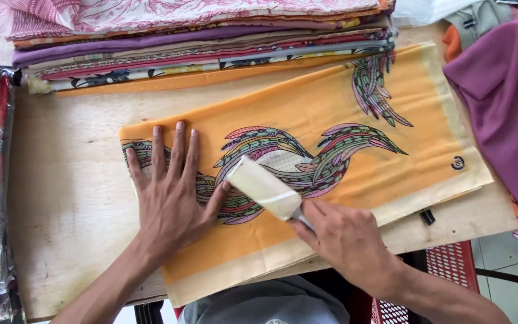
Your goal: Using a lint roller to remove debris from a piece of patterned yellow fabric on a work table.
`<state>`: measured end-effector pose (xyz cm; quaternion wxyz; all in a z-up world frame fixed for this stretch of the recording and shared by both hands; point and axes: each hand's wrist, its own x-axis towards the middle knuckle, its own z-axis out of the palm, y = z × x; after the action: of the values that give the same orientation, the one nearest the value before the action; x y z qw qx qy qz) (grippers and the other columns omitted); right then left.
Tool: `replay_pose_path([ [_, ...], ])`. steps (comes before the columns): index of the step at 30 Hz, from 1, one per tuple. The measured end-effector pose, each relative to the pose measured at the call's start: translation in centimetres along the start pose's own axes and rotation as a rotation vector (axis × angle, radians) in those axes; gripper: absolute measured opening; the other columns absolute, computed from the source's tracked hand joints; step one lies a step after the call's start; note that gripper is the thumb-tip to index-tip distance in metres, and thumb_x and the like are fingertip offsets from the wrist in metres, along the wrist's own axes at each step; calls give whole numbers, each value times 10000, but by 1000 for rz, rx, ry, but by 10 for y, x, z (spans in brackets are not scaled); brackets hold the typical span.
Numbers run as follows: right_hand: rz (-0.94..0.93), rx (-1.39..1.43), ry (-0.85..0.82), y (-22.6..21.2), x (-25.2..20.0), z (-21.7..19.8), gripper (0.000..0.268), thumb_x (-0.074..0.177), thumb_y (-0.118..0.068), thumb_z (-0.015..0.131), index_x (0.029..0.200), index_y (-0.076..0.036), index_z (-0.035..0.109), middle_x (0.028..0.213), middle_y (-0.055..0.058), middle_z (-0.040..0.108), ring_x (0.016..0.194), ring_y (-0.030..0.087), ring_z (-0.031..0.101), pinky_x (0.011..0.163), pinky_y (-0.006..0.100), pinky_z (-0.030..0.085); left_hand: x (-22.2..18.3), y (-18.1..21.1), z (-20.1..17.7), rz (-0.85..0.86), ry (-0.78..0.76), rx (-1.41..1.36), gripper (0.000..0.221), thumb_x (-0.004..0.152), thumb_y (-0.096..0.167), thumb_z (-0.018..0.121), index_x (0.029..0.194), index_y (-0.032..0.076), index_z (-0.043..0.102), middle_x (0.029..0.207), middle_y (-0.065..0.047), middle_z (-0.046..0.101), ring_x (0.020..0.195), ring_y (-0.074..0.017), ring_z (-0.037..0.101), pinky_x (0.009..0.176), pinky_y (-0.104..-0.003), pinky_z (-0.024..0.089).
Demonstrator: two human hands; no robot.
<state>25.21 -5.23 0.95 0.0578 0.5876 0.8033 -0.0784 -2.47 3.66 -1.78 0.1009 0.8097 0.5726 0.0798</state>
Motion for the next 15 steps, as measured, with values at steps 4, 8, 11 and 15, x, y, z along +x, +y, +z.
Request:
replay_pose_path([
  [4, 208, 22, -269, 49, 21, -6, 357, 1029, -565, 458, 1093, -236, 580, 777, -55, 651, 558, 137, 623, 463, 336, 571, 0, 1, -5, 15, 29, 2, 1001, 948, 787, 276, 1678, 113, 148, 1758, -72, 55, 1612, -325, -27, 1229, -676, -73],
  [8, 506, -69, -163, 128, 41, -13, 508, 1075, -615, 423, 954, -146, 576, 741, 78, 666, 641, 272, 661, 538, 429, 548, 1, -1, -3, 17, 26, 15, 1024, 931, 813, 280, 1681, 138, 107, 1759, -64, 22, 1618, -322, -32, 1235, -680, -84],
  [11, 679, -55, -159, 186, 44, -19, 601, 1156, -615, 392, 1050, -61, 601, 878, 261, 734, 811, 466, 736, 675, 566, 573, 1, 1, -4, 23, 30, 7, 1019, 932, 802, 296, 1679, 128, 133, 1758, -77, 49, 1617, -333, -12, 1228, -695, -72],
  [15, 753, -56, 54, 237, 31, -18, 605, 1213, -559, 461, 1195, 0, 692, 1014, 454, 706, 902, 700, 645, 748, 713, 470, -1, 2, -5, 32, 46, 3, 1007, 940, 775, 329, 1678, 111, 162, 1757, -90, 71, 1614, -343, 0, 1226, -690, -67],
])
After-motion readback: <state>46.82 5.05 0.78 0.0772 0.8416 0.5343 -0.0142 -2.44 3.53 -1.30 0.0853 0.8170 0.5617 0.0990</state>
